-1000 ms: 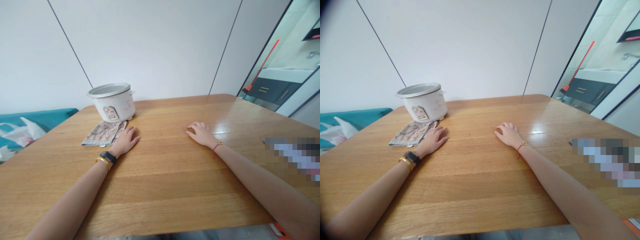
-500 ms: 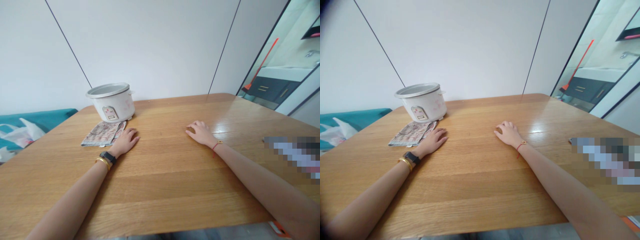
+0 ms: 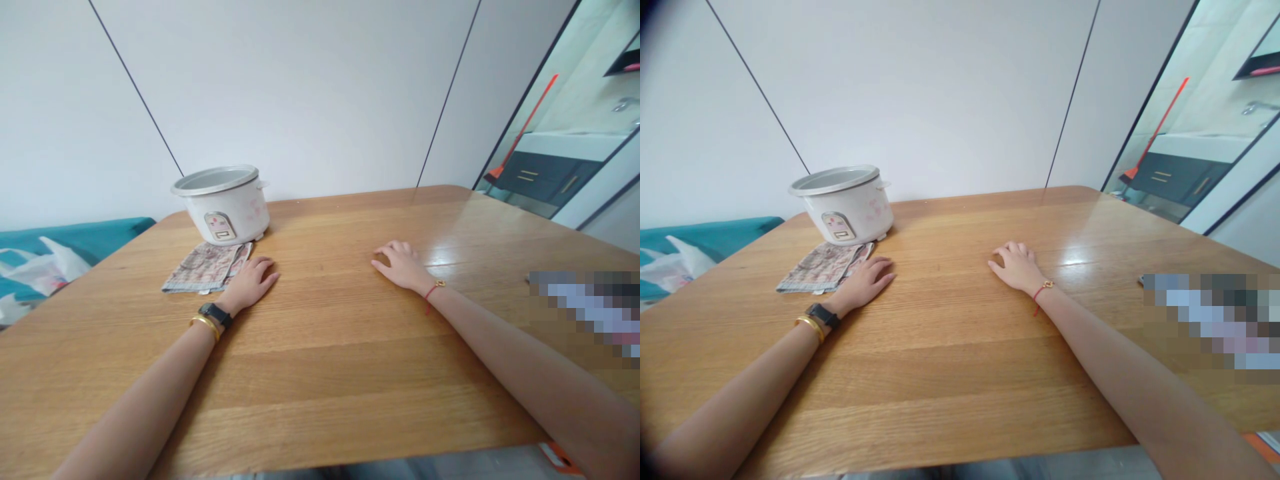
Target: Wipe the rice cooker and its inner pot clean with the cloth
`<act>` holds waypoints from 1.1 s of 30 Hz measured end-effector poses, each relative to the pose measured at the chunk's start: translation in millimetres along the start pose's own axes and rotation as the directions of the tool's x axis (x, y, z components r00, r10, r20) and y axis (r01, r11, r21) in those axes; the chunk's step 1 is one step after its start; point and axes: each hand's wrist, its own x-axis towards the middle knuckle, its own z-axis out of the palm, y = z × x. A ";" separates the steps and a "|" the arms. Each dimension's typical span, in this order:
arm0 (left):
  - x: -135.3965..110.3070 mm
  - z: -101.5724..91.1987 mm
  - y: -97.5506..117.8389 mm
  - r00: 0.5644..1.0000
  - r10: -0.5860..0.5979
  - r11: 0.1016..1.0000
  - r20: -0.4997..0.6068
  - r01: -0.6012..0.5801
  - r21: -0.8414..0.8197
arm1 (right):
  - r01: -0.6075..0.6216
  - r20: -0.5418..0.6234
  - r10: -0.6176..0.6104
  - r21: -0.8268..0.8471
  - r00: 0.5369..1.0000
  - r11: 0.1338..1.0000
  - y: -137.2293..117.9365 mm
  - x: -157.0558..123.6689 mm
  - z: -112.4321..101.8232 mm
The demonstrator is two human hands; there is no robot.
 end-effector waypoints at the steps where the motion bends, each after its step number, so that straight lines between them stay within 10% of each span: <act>1: 0.0 0.3 -0.3 1.000 0.002 1.000 -0.007 -0.002 -0.005 | 0.003 -0.013 -0.003 -0.004 1.000 1.000 -0.3 -0.3 0.0; 33: 0.6 -4.4 3.1 1.000 0.015 1.000 0.009 -0.015 -0.002 | -0.014 0.019 0.013 0.007 1.000 1.000 -1.0 -0.3 -0.2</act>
